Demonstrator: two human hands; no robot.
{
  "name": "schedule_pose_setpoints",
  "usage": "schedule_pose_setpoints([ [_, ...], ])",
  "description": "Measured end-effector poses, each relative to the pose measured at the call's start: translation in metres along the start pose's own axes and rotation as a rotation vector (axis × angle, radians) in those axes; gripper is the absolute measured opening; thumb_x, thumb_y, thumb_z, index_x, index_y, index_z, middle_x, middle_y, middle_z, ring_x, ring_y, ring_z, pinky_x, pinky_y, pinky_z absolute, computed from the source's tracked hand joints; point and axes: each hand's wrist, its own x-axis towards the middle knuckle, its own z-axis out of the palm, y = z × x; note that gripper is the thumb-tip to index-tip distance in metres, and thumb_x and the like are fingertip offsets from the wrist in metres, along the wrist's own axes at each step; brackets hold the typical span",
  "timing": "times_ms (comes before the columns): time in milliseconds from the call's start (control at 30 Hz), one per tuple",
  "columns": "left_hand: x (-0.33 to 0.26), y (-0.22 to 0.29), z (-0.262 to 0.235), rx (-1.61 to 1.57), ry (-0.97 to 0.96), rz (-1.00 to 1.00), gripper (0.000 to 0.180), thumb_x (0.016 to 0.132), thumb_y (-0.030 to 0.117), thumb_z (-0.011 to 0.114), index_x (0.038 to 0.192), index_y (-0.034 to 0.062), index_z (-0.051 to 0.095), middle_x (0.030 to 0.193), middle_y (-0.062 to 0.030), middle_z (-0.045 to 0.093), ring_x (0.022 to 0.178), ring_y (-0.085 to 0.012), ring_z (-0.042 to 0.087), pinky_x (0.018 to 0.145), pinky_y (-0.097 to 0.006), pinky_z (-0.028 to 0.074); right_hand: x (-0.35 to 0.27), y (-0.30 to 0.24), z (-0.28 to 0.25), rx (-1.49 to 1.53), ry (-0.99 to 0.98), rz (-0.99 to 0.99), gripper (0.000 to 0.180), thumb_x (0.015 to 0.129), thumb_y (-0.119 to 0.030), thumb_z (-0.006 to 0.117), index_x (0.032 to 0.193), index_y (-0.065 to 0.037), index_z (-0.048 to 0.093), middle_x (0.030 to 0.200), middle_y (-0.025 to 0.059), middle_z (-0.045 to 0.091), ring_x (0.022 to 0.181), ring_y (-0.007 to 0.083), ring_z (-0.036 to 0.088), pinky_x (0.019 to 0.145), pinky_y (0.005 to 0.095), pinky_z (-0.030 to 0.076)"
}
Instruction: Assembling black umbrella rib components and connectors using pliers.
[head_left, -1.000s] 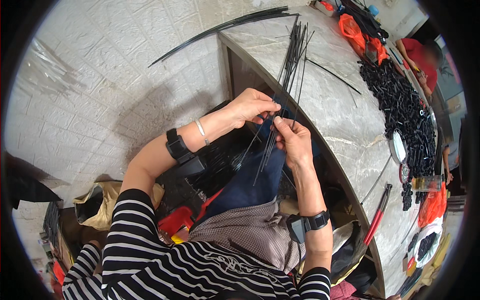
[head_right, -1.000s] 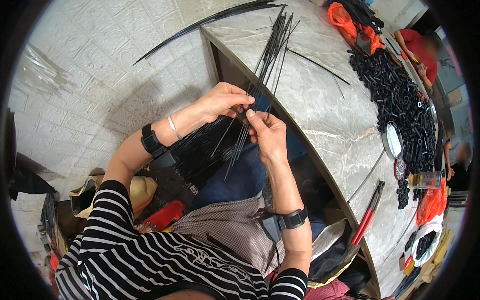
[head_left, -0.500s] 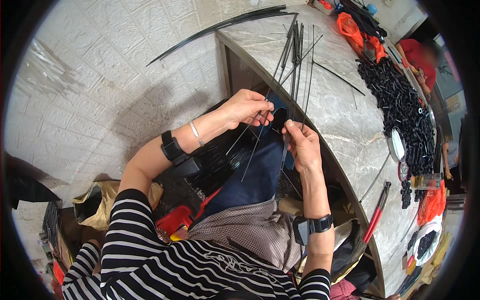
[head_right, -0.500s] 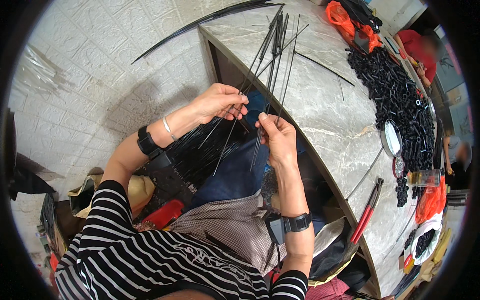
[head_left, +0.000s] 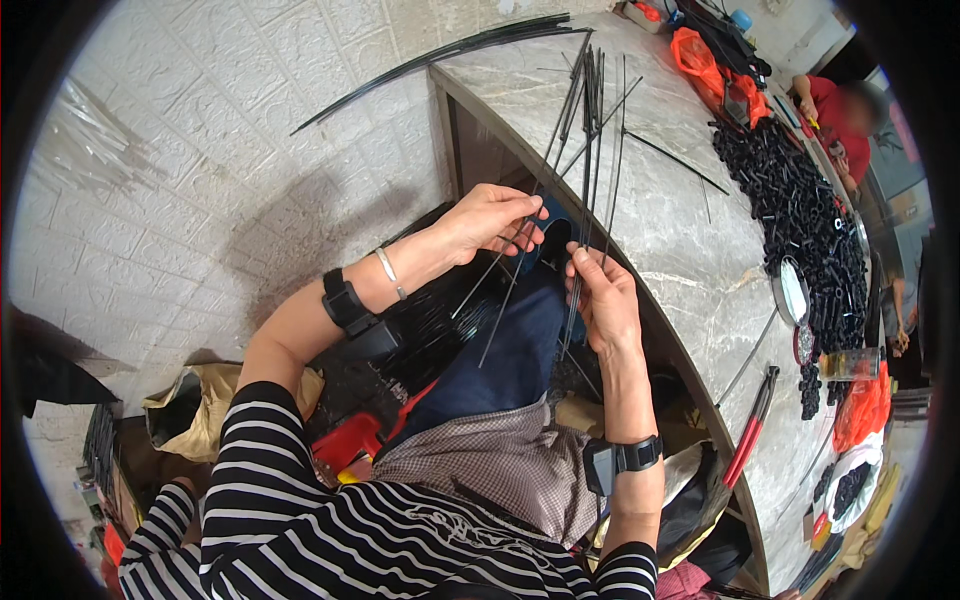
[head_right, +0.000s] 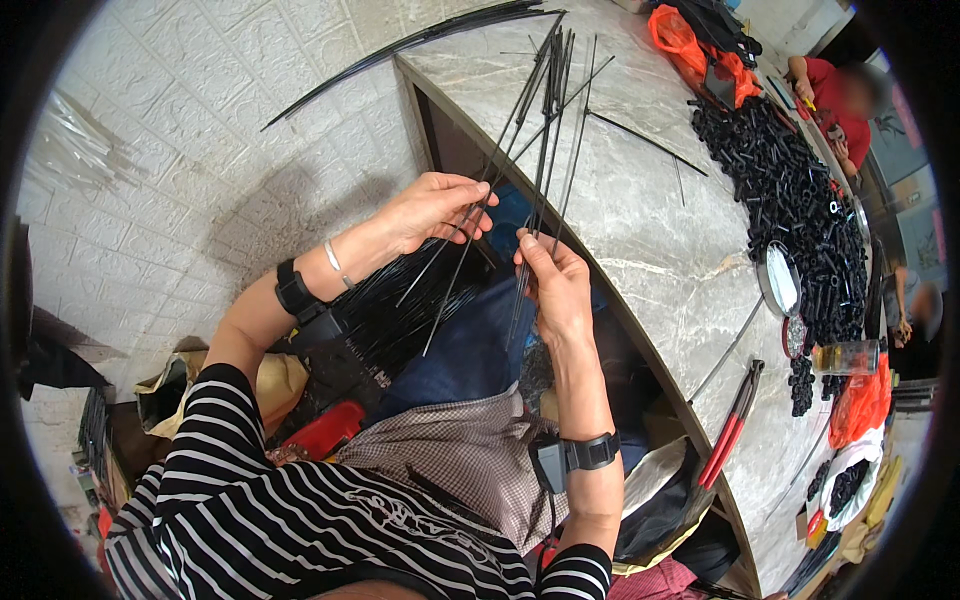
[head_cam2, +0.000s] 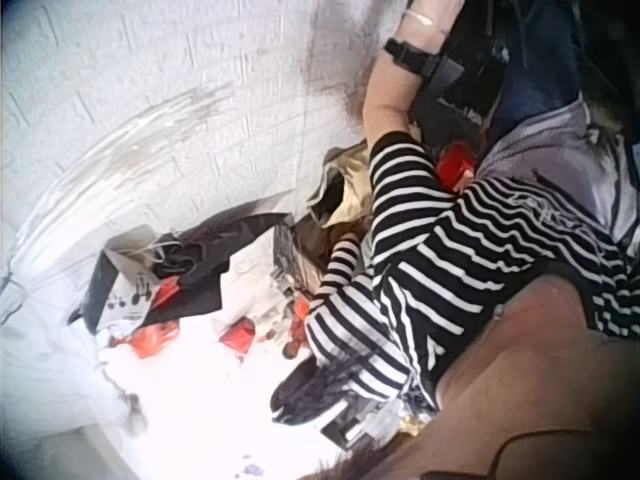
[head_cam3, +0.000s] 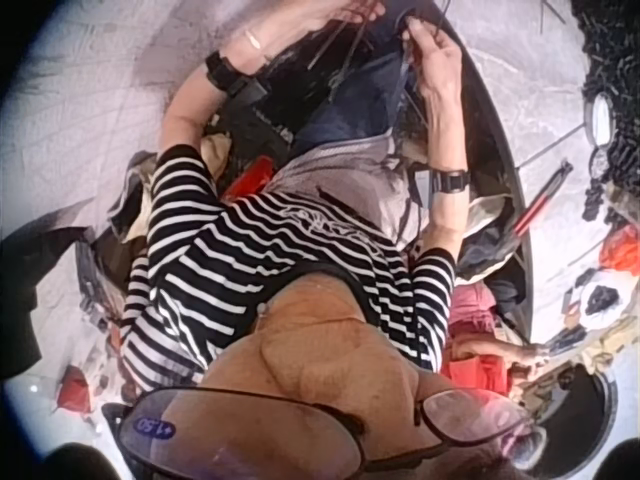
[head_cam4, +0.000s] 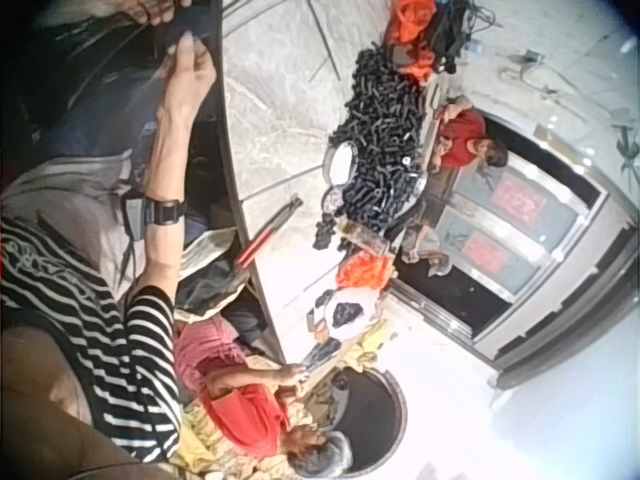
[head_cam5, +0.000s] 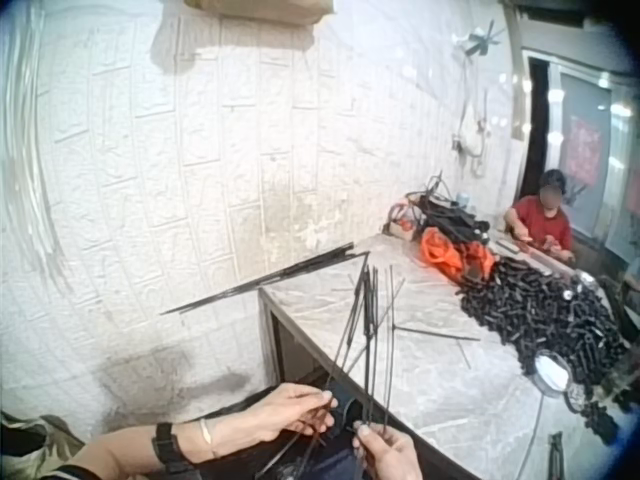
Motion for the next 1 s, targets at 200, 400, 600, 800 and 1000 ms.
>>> schedule_pose_setpoints([
  [200,0.017,-0.006,0.009,0.058,-0.02,0.082,0.021,0.086,0.029,0.066,0.082,0.0083,0.068,0.079,-0.0001,0.065,0.074,-0.0072,0.058,0.062,-0.025,0.047,0.008,0.0,0.005,-0.016,-0.019,0.026,0.027,0.094,-0.027,0.055,0.101,-0.002,0.06,0.084,0.0043,0.061,0.068,0.0103,0.058,0.055,0.0247,0.05],
  [400,0.033,-0.008,0.022,0.466,-0.049,0.275,0.036,0.089,0.034,0.062,0.083,-0.001,0.069,0.068,-0.0022,0.064,0.062,-0.0102,0.057,0.059,-0.026,0.047,0.003,-0.011,0.032,0.118,-0.019,0.152,0.031,0.095,-0.026,0.054,0.109,0.002,0.053,0.083,0.0068,0.059,0.065,0.013,0.059,0.054,0.0251,0.053],
  [600,0.042,0.046,-0.058,1.294,0.67,0.662,0.022,0.083,0.031,0.063,0.091,0.0115,0.069,0.091,-0.0108,0.065,0.087,-0.0311,0.062,0.073,-0.042,0.051,-0.006,-0.021,0.006,0.244,-0.052,0.136,0.027,0.099,-0.027,0.044,0.109,-0.002,0.05,0.059,-0.0062,0.027,0.045,0.0035,0.022,0.036,0.0184,0.02],
  [800,0.055,0.075,-0.176,1.675,1.101,0.678,0.023,0.074,0.018,0.068,0.094,0.0072,0.062,0.091,-0.0079,0.058,0.092,-0.0255,0.055,0.075,-0.038,0.049,-0.002,-0.024,-0.004,0.284,-0.064,0.173,0.023,0.1,-0.027,0.041,0.103,-0.006,0.05,0.058,-0.0056,0.028,0.043,0.0036,0.022,0.034,0.0184,0.021],
  [1000,0.054,0.071,-0.195,2.097,1.085,0.824,0.022,0.075,0.017,0.061,0.095,0.0089,0.059,0.086,-0.0037,0.055,0.088,-0.0197,0.053,0.071,-0.033,0.042,-0.004,-0.025,-0.007,0.265,-0.055,0.163,0.02,0.1,-0.025,0.043,0.1,-0.006,0.05,0.057,-0.0058,0.028,0.043,0.0034,0.023,0.034,0.0182,0.021],
])
